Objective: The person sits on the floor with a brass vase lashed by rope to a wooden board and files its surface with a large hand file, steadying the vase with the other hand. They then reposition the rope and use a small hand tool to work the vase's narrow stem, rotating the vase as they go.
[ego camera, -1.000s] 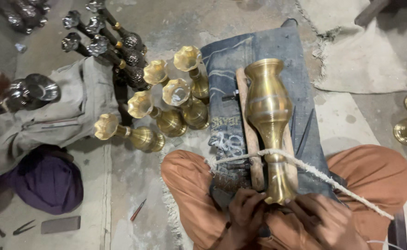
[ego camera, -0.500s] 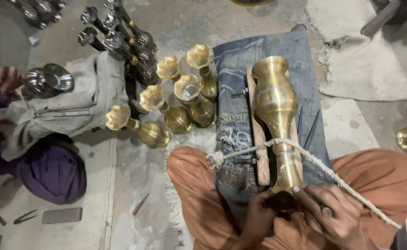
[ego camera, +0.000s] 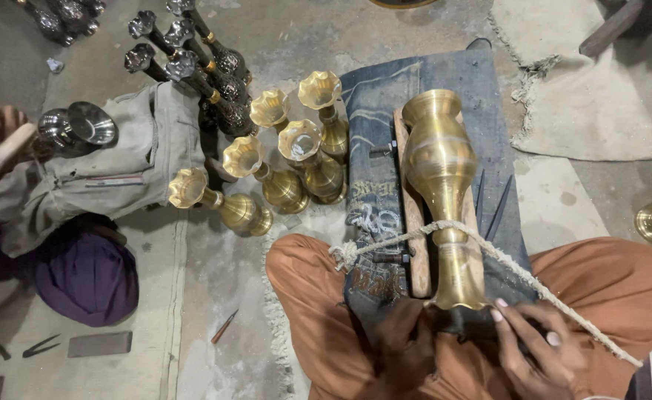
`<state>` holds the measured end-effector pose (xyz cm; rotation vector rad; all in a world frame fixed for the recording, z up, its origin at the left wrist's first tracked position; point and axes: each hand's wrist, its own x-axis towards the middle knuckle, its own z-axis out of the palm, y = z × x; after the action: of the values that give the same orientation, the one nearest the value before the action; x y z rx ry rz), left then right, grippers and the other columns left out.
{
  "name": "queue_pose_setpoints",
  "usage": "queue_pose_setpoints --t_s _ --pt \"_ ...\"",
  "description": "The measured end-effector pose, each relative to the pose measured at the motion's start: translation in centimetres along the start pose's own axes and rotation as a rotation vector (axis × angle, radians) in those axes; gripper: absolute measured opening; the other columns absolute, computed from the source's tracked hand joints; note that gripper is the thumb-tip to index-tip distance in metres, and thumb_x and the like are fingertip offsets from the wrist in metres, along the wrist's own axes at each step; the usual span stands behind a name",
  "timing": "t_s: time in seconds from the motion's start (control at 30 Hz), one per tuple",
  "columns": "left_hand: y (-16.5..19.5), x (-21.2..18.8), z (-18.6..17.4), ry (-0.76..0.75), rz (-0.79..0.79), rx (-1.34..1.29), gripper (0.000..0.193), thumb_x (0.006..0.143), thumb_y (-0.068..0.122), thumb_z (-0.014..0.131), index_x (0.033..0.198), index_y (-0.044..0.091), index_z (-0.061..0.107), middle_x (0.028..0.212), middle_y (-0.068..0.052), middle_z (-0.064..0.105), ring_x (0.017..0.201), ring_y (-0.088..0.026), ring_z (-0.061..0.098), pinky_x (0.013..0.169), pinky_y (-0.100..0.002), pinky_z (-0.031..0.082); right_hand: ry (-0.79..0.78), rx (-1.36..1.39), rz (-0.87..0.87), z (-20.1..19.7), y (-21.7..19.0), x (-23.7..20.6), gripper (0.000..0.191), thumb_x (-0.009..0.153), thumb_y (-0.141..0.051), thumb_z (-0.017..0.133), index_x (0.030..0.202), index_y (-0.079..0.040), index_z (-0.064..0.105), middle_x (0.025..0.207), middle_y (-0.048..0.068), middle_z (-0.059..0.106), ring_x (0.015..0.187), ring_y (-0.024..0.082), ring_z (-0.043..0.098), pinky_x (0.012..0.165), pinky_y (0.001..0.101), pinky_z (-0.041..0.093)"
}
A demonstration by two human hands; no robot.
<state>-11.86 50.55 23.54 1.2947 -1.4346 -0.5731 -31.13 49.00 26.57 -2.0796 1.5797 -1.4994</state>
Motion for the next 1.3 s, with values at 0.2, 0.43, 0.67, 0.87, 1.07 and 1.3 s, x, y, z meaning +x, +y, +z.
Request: queue_pose_setpoints --t_s 0.2,0.43,0.67,0.87,1.07,1.3 --pt "1.0 4.1 -3.1 -0.026 0.627 0.491 0.023 0.093 0.016 0.07 0.114 0.006 0.073 0.113 -0.005 0.067 0.103 -0.024 0.061 0.087 -0.042 0.052 0.008 0.619 0.614 4.7 3.3 -8.0 0.023 0.096 0.005 0.064 0.117 0.007 0.071 0.09 0.011 0.07 0.072 0.012 0.06 0.067 0.0257 0.047" --pt "1.8 7.1 -2.8 -0.199 0.951 0.517 0.025 0.101 0.018 0.067 0.122 0.008 0.075 0.124 0.0 0.063 0.12 -0.019 0.058 0.104 -0.04 0.05 -0.16 1.251 1.309 4.8 6.6 -12.3 0.049 0.09 0.006 0.053 0.139 0.003 0.057 0.072 0.006 0.059 0.043 0.011 0.044 0.033 0.0237 0.032" --pt "1.1 8.3 -3.6 -0.429 1.107 0.489 0.022 0.103 0.024 0.062 0.113 0.006 0.07 0.135 -0.004 0.058 0.125 -0.021 0.054 0.109 -0.04 0.051 -0.489 1.363 1.499 4.9 7.8 -12.6 0.062 0.096 -0.008 0.049 0.156 -0.016 0.036 0.069 0.008 0.053 0.05 0.015 0.05 0.035 0.0261 0.037" --pt "1.1 8.8 -3.6 -0.509 1.172 0.659 0.017 0.108 0.019 0.064 0.117 0.008 0.073 0.13 -0.002 0.055 0.127 -0.019 0.053 0.111 -0.037 0.048 -0.383 1.368 1.719 6.6 8.4 -14.0 0.06 0.091 -0.005 0.052 0.15 -0.014 0.04 0.077 0.003 0.056 0.051 0.01 0.047 0.034 0.0234 0.033" --pt "0.3 8.5 -2.6 -0.431 1.027 0.551 0.014 0.105 0.02 0.073 0.111 0.009 0.07 0.122 -0.001 0.063 0.118 -0.019 0.061 0.103 -0.037 0.053 -0.552 1.639 1.33 6.4 11.7 -15.8 0.056 0.099 -0.006 0.055 0.152 0.003 0.039 0.085 0.008 0.061 0.064 0.014 0.06 0.051 0.0252 0.048" --pt "-2.8 6.9 -2.4 -0.427 0.618 0.328 0.036 0.092 0.024 0.077 0.122 0.005 0.07 0.117 -0.008 0.065 0.113 -0.026 0.064 0.093 -0.041 0.054 -0.354 0.839 0.845 2.1 13.4 -17.7 0.062 0.09 0.016 0.066 0.151 0.015 0.052 0.116 0.029 0.073 0.095 0.026 0.072 0.08 0.0366 0.058"
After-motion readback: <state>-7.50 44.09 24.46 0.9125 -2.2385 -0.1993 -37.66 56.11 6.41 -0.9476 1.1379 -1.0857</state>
